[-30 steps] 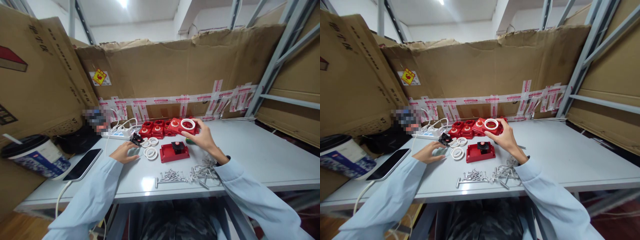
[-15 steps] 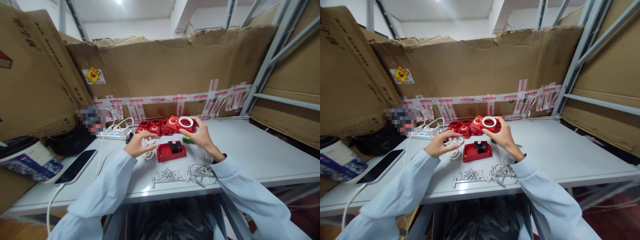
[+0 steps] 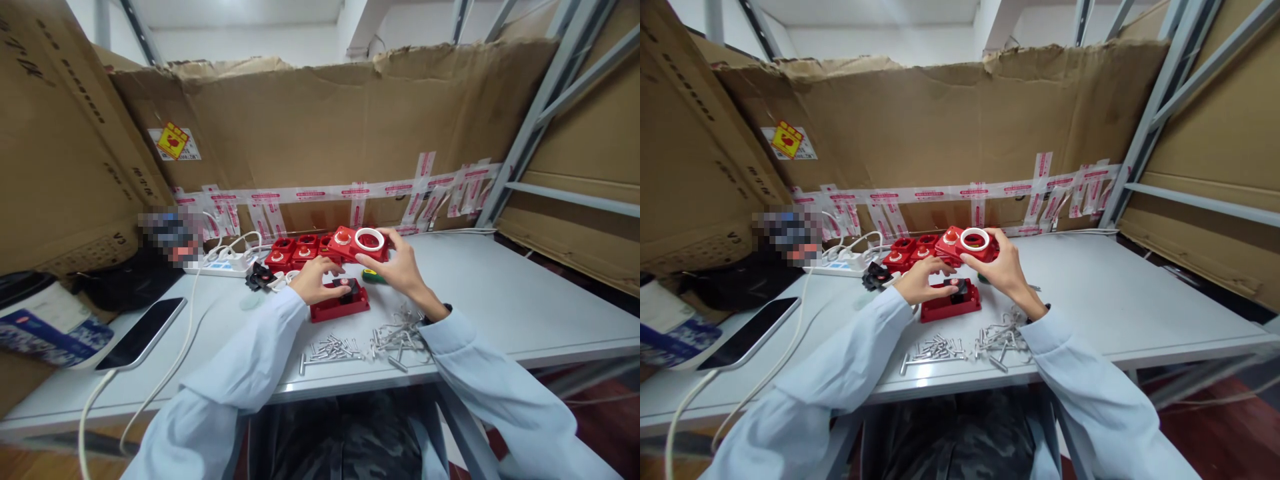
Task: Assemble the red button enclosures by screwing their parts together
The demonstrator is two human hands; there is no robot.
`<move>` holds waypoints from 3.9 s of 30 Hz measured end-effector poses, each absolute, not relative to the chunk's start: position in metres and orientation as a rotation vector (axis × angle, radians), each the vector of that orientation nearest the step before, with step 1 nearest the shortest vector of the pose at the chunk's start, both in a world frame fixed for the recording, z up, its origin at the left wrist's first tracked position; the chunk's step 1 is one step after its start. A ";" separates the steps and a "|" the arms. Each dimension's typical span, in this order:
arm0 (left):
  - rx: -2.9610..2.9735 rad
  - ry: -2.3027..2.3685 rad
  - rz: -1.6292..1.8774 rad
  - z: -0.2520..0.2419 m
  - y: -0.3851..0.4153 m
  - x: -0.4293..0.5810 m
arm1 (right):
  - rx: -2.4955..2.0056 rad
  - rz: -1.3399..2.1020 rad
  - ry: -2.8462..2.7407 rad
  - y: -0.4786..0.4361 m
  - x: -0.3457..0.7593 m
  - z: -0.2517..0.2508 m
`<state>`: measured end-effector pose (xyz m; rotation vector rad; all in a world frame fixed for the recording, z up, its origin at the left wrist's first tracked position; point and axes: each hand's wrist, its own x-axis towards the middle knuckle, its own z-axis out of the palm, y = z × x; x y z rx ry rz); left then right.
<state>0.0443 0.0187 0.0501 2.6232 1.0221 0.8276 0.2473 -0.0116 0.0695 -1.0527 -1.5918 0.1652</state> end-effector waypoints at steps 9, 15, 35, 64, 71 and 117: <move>2.642 1.034 0.786 0.051 0.018 0.044 | -1.043 0.145 -1.611 -0.012 0.247 0.070; 2.649 1.000 0.796 0.051 0.018 0.046 | -1.043 0.153 -1.622 -0.012 0.247 0.069; 2.699 0.978 0.834 0.050 0.004 0.021 | -1.001 0.480 -2.074 -0.010 0.239 0.055; 2.662 1.004 0.613 0.036 0.008 0.022 | -0.966 0.236 -2.398 -0.011 0.253 0.056; 2.643 0.974 0.632 0.032 0.010 0.022 | -0.920 0.322 -2.365 -0.011 0.252 0.053; 2.576 1.173 0.365 0.036 0.009 0.016 | -1.123 0.788 -1.562 -0.011 0.274 0.083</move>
